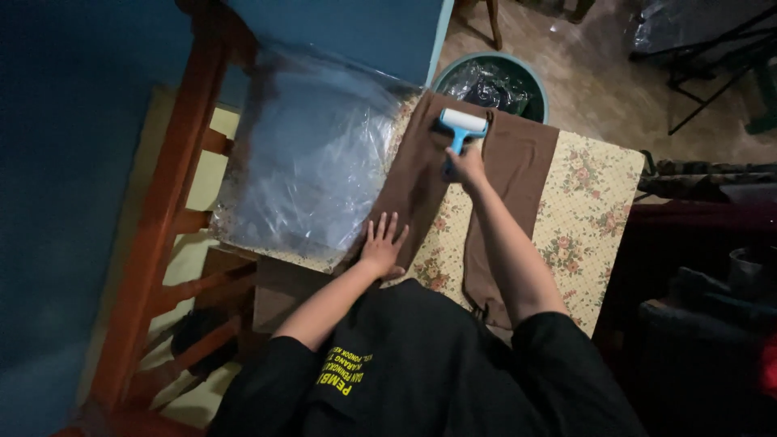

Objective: The person removes a pair of brown pants from a plastic bag and lays them on a table. They use a lint roller to remove lint from the pants, rolling it over the fabric multiple times. The pants are then folded and placed back into the plastic bag.

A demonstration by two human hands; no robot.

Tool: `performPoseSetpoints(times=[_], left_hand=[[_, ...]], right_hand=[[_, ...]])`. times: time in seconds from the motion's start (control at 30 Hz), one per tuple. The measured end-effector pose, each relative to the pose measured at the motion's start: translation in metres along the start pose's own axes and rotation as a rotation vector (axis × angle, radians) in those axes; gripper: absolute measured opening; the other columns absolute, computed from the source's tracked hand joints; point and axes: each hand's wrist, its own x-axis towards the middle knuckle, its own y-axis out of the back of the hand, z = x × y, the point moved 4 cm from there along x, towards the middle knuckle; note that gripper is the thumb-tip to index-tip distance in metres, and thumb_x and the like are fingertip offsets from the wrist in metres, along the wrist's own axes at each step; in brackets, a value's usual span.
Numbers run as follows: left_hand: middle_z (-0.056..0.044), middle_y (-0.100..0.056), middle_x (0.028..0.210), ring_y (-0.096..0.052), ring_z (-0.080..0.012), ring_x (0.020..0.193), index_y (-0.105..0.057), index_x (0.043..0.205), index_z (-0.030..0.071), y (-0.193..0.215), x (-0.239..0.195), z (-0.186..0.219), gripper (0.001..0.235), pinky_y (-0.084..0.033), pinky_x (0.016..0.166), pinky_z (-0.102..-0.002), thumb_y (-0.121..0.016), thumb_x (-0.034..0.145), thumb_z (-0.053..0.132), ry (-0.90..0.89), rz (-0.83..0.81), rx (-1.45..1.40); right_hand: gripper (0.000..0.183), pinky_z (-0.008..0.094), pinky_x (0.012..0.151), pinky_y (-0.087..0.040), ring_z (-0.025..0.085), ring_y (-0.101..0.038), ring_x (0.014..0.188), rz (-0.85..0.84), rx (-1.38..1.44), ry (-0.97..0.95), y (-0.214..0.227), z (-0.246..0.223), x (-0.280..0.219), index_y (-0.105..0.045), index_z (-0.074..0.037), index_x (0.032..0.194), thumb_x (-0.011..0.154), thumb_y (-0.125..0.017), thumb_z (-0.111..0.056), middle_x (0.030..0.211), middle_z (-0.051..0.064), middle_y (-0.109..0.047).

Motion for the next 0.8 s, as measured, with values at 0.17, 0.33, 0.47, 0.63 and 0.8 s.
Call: performPoseSetpoints(times=[0.17,0.33,0.47,0.63,0.8], left_hand=[[-0.022,0.009,0.171,0.016,-0.0512,0.154,-0.004,0.167,0.023,-0.024,0.005,0.016,0.116,0.004,0.12,-0.074,-0.075,0.083,0.061,-0.056,0.01,0.047],[-0.018,0.021,0.17,0.017,-0.0503,0.154,-0.001,0.167,0.025,-0.006,-0.01,0.02,0.105,0.001,0.119,-0.078,-0.068,0.092,0.055,-0.059,-0.067,0.032],[-0.018,0.02,0.17,0.02,-0.0511,0.153,0.0,0.168,0.026,-0.003,-0.008,0.021,0.104,0.0,0.114,-0.083,-0.069,0.094,0.053,-0.036,-0.105,0.023],[-0.018,0.018,0.171,0.015,-0.0505,0.154,-0.005,0.167,0.025,-0.014,-0.002,0.016,0.108,-0.002,0.113,-0.084,-0.074,0.089,0.053,-0.044,-0.003,-0.02],[-0.016,0.013,0.173,0.011,-0.0475,0.156,-0.013,0.167,0.023,-0.003,0.0,0.009,0.107,-0.003,0.114,-0.083,-0.077,0.087,0.051,-0.048,0.076,-0.124]], right_hand=[[0.055,0.063,0.097,-0.051,0.049,-0.066,0.115,-0.112,-0.501,0.125,-0.036,0.001,-0.103,-0.064,-0.002,0.126,0.096,-0.071,-0.048,0.112,0.028,-0.07],[0.046,0.058,0.087,-0.057,0.045,-0.071,0.104,-0.191,-0.523,0.197,-0.066,0.031,-0.11,-0.068,-0.002,0.119,0.096,-0.072,-0.042,0.1,0.025,-0.074],[0.04,0.059,0.081,-0.056,0.049,-0.07,0.098,-0.07,-0.443,0.385,-0.061,0.033,-0.017,-0.071,0.002,0.114,0.097,-0.071,-0.035,0.095,0.029,-0.072],[0.038,0.062,0.089,-0.053,0.049,-0.068,0.106,-0.05,-0.471,0.238,-0.027,-0.037,-0.012,-0.065,0.0,0.119,0.102,-0.061,-0.033,0.103,0.029,-0.071],[0.038,0.069,0.097,-0.049,0.055,-0.06,0.118,0.026,-0.497,0.164,0.029,0.024,-0.054,-0.045,-0.003,0.139,0.109,-0.048,-0.027,0.12,0.035,-0.064]])
